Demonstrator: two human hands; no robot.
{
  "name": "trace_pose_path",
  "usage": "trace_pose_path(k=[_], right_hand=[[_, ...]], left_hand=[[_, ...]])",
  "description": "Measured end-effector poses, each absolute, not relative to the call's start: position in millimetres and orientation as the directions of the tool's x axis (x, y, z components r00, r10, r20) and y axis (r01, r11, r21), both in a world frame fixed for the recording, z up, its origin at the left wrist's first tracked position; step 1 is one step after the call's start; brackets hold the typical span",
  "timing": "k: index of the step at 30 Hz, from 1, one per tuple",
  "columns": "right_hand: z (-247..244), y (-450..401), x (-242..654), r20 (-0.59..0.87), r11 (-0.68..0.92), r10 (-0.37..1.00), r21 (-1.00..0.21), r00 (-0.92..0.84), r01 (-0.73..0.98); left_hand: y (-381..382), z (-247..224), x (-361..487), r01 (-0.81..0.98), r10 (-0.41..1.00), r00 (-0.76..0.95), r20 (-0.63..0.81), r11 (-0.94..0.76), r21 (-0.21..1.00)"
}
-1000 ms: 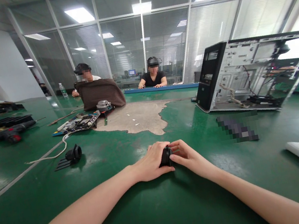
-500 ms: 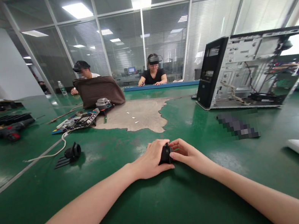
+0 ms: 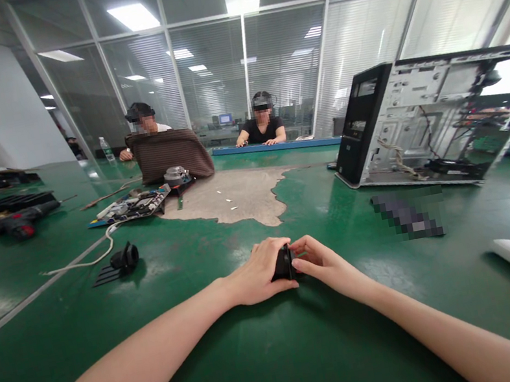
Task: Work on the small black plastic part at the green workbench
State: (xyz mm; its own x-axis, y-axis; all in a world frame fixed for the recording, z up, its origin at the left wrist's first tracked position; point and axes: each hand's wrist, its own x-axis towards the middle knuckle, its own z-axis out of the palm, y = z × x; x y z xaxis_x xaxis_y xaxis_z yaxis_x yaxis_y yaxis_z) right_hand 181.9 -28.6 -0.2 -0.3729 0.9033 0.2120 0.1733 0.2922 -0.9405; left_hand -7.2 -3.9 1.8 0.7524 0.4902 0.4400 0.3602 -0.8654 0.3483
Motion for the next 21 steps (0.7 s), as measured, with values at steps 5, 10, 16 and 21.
trace_pose_path(k=[5,10,16,21], right_hand=[[3.0,-33.3,183.6,0.227,0.307,0.884,-0.941,-0.408,0.143],[1.1,-30.0,181.3,0.247,0.329,0.908,-0.921,-0.339,0.209],[1.8,-32.7,184.9,0.225,0.334,0.874,-0.922,-0.43,0.196],[4.2,-34.6,182.7,0.277,0.369,0.885,-0.908,-0.375,0.199]], left_hand=[[-3.9,1.1,-7.2,0.367,0.496,0.751,0.436,-0.862,0.349],[-3.2,0.0,-6.7,0.373,0.496,0.751,0.436,-0.864,0.339],[-3.2,0.6,-6.5,0.375,0.497,0.751,0.435,-0.863,0.339],[-3.1,1.1,-6.4,0.36,0.493,0.75,0.442,-0.864,0.352]])
